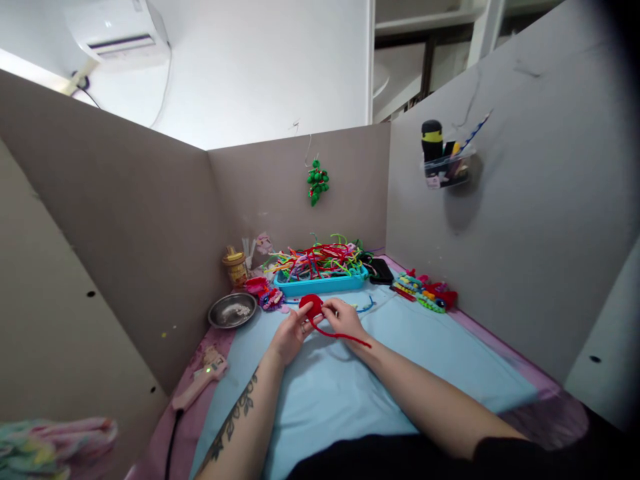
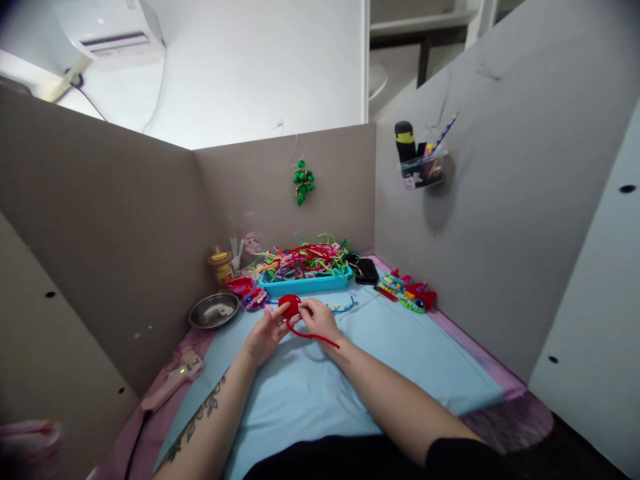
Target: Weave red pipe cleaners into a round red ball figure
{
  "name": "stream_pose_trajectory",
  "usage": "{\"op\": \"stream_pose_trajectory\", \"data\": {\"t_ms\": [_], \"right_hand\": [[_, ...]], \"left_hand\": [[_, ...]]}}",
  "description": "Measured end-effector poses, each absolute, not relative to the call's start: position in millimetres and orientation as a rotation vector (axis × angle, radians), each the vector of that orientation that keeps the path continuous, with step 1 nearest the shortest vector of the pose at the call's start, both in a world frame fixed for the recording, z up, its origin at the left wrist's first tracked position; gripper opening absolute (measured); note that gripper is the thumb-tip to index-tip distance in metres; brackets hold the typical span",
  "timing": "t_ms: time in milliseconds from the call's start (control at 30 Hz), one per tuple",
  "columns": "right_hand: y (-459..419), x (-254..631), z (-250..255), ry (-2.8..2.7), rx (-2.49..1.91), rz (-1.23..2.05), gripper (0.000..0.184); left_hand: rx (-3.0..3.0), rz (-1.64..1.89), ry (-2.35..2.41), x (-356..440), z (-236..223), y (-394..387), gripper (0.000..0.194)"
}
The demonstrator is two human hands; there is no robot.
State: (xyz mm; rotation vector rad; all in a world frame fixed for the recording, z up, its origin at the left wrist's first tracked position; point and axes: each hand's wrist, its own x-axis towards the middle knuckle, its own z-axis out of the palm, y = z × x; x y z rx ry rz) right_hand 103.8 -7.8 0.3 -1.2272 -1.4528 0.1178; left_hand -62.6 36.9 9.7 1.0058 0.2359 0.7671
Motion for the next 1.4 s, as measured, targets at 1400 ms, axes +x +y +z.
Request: {"op": "stream_pose_trajectory", "data": {"t_ms": [1400], "right_hand": [[-7, 92, -4, -1.321, -1.257, 0.191, 0.007]], "left_hand": [[1.355, 1.106, 0.716, -51, 6, 35, 0.038]]}}
